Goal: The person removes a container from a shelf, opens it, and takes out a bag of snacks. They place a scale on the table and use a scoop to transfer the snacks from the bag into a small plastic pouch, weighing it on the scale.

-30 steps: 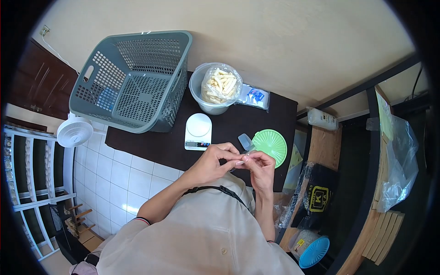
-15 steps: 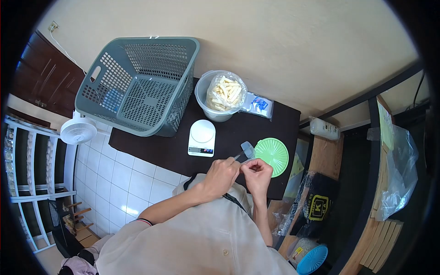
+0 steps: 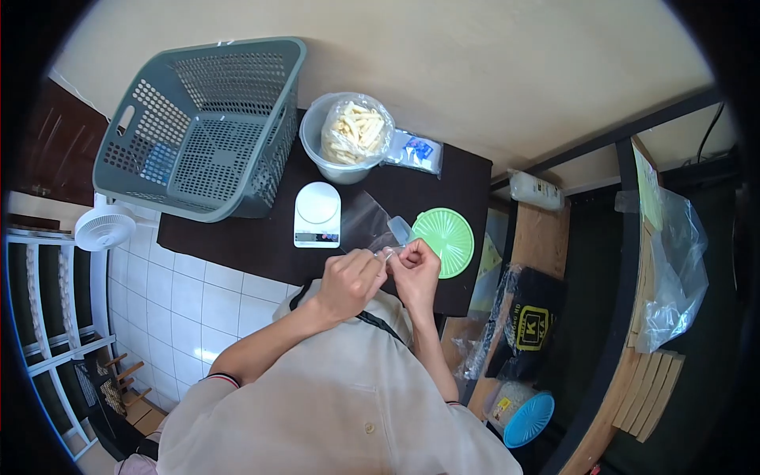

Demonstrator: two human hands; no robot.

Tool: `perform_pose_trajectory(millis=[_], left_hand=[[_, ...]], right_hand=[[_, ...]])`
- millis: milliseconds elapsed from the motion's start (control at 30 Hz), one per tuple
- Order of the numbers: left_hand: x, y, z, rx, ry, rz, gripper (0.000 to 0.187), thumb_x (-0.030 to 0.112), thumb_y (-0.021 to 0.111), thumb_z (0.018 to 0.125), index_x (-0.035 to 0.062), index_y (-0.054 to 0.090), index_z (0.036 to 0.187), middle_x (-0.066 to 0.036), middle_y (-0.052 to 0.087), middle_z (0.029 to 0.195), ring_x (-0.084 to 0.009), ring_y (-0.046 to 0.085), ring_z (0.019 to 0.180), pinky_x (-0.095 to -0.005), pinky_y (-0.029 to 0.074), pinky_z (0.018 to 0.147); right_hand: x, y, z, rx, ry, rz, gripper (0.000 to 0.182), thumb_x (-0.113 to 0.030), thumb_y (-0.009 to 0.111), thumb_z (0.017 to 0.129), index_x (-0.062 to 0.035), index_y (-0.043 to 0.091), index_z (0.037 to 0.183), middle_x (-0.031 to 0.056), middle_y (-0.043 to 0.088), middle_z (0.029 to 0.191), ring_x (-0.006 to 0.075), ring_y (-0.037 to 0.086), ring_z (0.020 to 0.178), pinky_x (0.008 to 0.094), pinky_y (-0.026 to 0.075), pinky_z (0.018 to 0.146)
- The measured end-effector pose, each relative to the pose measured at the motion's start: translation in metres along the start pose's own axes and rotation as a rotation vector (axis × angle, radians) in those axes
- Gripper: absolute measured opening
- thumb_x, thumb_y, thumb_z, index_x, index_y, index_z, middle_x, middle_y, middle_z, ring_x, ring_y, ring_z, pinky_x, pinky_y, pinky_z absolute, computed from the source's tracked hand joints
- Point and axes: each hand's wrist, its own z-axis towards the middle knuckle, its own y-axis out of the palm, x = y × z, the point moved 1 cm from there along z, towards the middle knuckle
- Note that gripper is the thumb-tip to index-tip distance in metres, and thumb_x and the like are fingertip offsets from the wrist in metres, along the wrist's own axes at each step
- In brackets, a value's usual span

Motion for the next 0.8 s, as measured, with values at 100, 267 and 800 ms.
perform_pose_trajectory(millis=[100, 267, 800], left_hand=[[-0.004, -0.001, -0.002, 0.099, -0.147, 0.06, 0.012, -0.004, 0.073, 0.077, -0.0045, 0.066, 0.088, -0.011, 0.059, 0.069, -0.0272, 0.061, 0.056, -0.0375, 0.048, 0.049], [-0.01, 0.005, -0.006, 0.113, -0.172, 0.033, 0.012, -0.005, 0.071, 0.078, -0.0058, 0.067, 0.09, -0.012, 0.06, 0.07, -0.0284, 0.063, 0.058, -0.0379, 0.049, 0.05], [-0.011, -0.013, 0.002, -0.257, 0.097, -0.121, 0.038, 0.02, 0.083, 0.067, 0.005, 0.06, 0.093, -0.016, 0.058, 0.102, -0.0381, 0.055, 0.101, -0.0532, 0.043, 0.091]], right_hand=[[0.004, 0.009, -0.01, -0.008, -0.156, -0.034, 0.018, 0.006, 0.071, 0.083, 0.0029, 0.053, 0.084, 0.017, 0.07, 0.09, 0.0085, 0.065, 0.073, 0.0251, 0.052, 0.058], [-0.011, 0.013, -0.02, 0.009, -0.573, -0.4, 0.012, 0.008, 0.071, 0.08, 0.006, 0.06, 0.085, 0.031, 0.059, 0.132, 0.0276, 0.074, 0.079, 0.0338, 0.058, 0.069], [0.025, 0.005, 0.001, -0.059, 0.093, 0.323, 0.035, 0.016, 0.068, 0.083, 0.0075, 0.07, 0.118, 0.0111, 0.071, 0.104, 0.0125, 0.069, 0.088, 0.0227, 0.056, 0.081]])
